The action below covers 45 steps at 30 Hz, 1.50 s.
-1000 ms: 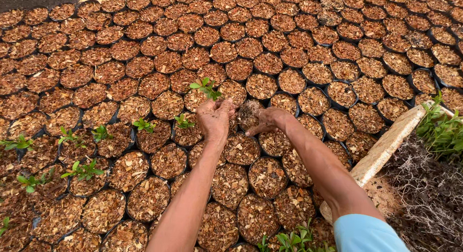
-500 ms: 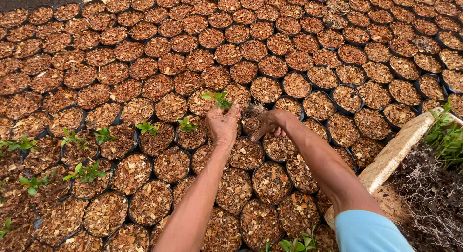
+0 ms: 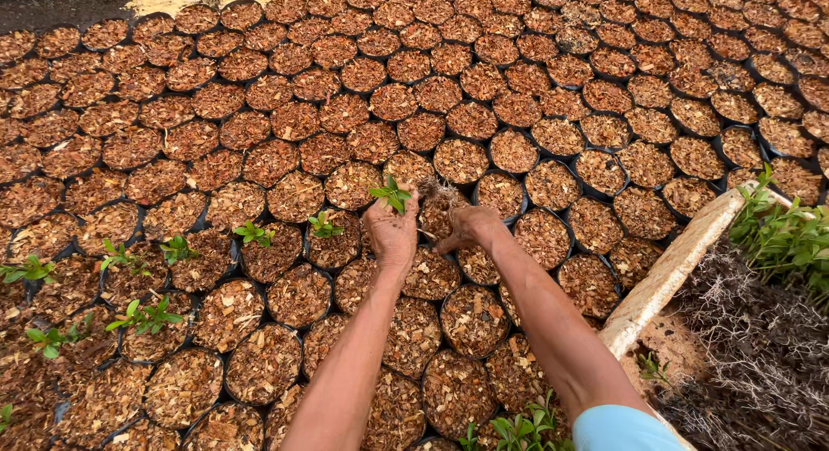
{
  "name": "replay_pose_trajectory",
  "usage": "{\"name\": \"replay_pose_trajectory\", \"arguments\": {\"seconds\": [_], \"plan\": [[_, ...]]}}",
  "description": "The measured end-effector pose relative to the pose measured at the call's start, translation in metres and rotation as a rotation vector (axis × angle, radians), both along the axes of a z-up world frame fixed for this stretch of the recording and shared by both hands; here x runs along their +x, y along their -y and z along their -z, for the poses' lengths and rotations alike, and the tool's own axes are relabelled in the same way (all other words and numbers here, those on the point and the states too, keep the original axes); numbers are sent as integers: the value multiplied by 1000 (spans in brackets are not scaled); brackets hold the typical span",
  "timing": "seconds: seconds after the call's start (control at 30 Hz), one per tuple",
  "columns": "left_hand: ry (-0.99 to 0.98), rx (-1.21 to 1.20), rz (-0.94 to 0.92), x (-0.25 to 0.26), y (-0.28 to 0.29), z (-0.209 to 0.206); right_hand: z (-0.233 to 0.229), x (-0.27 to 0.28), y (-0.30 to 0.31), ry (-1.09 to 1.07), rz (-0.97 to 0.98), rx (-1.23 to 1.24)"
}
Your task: The person plants seedlings into small black plastic pots by hand. They pick seedlings from a foam container and place them into the center of individual pots, pressing them into the soil and mulch.
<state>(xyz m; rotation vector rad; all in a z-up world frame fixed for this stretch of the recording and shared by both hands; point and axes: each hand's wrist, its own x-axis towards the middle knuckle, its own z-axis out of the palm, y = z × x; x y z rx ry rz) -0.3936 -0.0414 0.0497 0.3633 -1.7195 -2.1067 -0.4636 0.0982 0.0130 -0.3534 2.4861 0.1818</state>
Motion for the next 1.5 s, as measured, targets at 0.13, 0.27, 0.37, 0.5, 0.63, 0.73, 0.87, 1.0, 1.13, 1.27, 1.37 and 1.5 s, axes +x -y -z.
{"name": "replay_pose_trajectory", "arguments": {"seconds": [0.13,0.27,0.37,0.5,0.63,0.73,0.87,1.0,1.13,1.27,1.37,1.5], "plan": [[-103,-189,39,13,12,-5,1,34,-9,-178,-49,-118],[-255,-526,158,20,20,0,5,50,-6,-326,-4,-197],[-330,-809,257,26,26,7,-31,74,2,-384,70,-257],[-443,-1206,376,26,32,21,-19,77,4,-355,170,-297],[-417,-1126,550,26,28,30,6,70,1,-420,175,-261],[-342,-1012,519,6,16,39,5,71,0,-434,156,-297],[-77,-1041,358,-18,0,37,-16,76,1,-431,143,-315],[100,-1095,339,-31,-9,36,-46,81,-2,-329,147,-383],[80,-1178,376,-36,-22,22,-46,55,-3,-312,150,-256],[190,-1103,414,-31,-23,33,-41,32,6,-225,185,-251],[224,-1103,431,-33,-23,25,-53,11,16,-81,213,-152],[274,-1031,485,-21,-21,17,-48,-14,22,212,640,-158]]}}
